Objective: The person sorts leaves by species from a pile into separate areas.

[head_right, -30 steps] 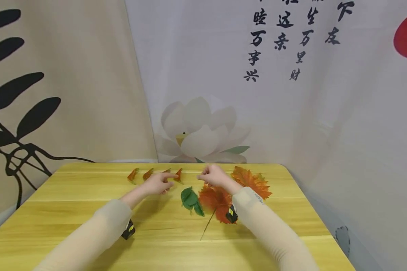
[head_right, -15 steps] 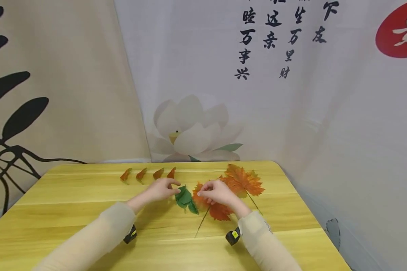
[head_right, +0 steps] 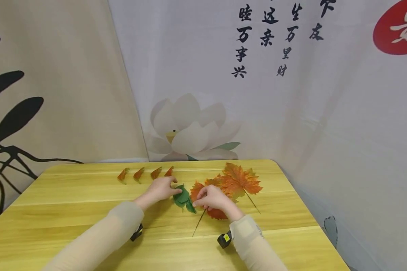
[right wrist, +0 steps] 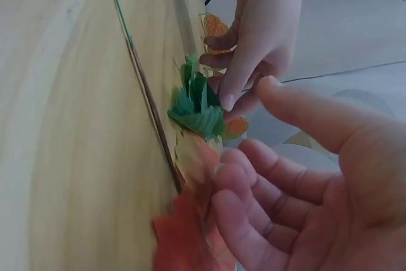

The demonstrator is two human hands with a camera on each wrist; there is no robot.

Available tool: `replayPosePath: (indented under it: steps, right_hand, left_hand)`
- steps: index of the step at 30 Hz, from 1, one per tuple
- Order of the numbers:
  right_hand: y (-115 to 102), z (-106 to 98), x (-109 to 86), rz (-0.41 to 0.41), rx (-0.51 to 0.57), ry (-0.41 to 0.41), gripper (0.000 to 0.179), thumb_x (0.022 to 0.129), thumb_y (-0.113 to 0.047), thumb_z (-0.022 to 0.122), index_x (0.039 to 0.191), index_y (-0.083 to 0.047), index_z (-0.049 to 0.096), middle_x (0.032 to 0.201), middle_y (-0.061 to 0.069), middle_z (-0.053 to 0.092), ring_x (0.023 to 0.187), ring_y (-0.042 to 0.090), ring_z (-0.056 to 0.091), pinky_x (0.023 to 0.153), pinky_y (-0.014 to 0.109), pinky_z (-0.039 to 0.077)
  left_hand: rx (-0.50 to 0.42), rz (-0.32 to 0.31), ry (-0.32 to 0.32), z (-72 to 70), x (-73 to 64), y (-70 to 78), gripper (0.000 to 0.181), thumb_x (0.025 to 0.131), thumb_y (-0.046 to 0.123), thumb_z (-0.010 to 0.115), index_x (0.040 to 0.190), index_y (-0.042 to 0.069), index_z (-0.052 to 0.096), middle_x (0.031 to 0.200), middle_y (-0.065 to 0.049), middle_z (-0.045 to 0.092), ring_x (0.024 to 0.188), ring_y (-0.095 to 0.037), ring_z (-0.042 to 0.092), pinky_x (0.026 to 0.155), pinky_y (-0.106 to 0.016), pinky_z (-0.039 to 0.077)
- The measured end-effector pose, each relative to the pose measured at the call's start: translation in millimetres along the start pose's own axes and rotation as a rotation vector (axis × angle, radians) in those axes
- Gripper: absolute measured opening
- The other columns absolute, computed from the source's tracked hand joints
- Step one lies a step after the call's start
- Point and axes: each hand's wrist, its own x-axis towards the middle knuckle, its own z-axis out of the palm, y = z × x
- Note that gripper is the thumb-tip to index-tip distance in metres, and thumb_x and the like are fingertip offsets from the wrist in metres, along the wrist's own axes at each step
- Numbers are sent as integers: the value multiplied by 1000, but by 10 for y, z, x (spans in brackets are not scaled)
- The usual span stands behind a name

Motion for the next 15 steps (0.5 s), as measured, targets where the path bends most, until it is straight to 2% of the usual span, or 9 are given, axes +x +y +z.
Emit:
replayPosePath:
  steps: [6, 15]
  right_hand:
    - [-11, 102, 71, 9, -51, -4, 22, 81, -24, 79, 89, -9, 66, 75, 3, 64, 62, 22, 62, 55, 34, 54]
    - [30, 204, 117, 12, -118, 22, 24, 75, -21, 84, 82, -10, 64, 71, 0, 60, 53, 17, 56, 48, 30, 48]
  left_hand:
    - [41, -4, -19, 42, 32, 33, 50, 80, 36, 79, 114, 2, 65, 107, -12, 69, 97, -31, 65, 85, -45, 52]
    - [48, 5, -19, 78, 59, 82, 50, 78, 31, 82, 116, 3, 66, 106, -12, 69, 99, -32, 63, 88, -48, 49]
